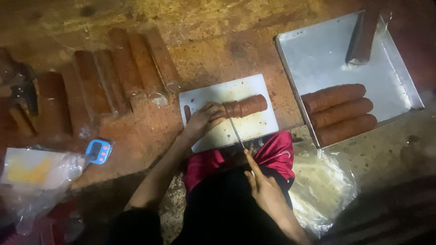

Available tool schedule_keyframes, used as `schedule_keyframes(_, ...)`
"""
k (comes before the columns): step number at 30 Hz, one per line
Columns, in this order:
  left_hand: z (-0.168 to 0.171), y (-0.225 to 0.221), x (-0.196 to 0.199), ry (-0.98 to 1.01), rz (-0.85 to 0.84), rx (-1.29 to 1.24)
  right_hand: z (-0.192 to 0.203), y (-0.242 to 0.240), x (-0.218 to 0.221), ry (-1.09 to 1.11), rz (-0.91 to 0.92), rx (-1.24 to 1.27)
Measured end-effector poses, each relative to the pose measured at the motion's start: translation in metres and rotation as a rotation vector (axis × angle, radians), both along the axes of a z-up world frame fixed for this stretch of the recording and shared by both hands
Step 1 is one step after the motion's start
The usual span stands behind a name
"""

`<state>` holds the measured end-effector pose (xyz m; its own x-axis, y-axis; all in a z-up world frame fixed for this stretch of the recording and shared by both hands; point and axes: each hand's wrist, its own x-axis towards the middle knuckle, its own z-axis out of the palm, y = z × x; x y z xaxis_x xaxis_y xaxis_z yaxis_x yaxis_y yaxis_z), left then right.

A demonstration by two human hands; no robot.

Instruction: Cutting long cylindrical food items into smaller pieces and arranging them in a tray.

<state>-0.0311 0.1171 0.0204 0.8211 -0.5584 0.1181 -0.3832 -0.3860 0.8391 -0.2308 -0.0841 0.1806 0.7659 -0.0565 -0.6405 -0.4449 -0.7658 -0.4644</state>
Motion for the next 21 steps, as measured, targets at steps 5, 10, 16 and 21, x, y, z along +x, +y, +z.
schedule_keyframes(5, -0.005, -0.001, 0.003, -0.211, -0.051, -0.179, -0.011, 0.009, 0.014, 0.0, -0.051, 0.115)
schedule_keyframes(10, -0.007, 0.003, 0.003, -0.131, -0.054, -0.174, -0.086, 0.016, 0.092, -0.186, 0.012, 0.228)
schedule_keyframes(16, -0.03, -0.007, -0.012, -0.159, 0.148, -0.089, -0.113, 0.024, 0.109, -0.234, 0.055, 0.134)
schedule_keyframes(21, -0.022, -0.003, -0.007, -0.092, 0.137, -0.105, -0.074, 0.018, 0.043, -0.185, 0.011, 0.157)
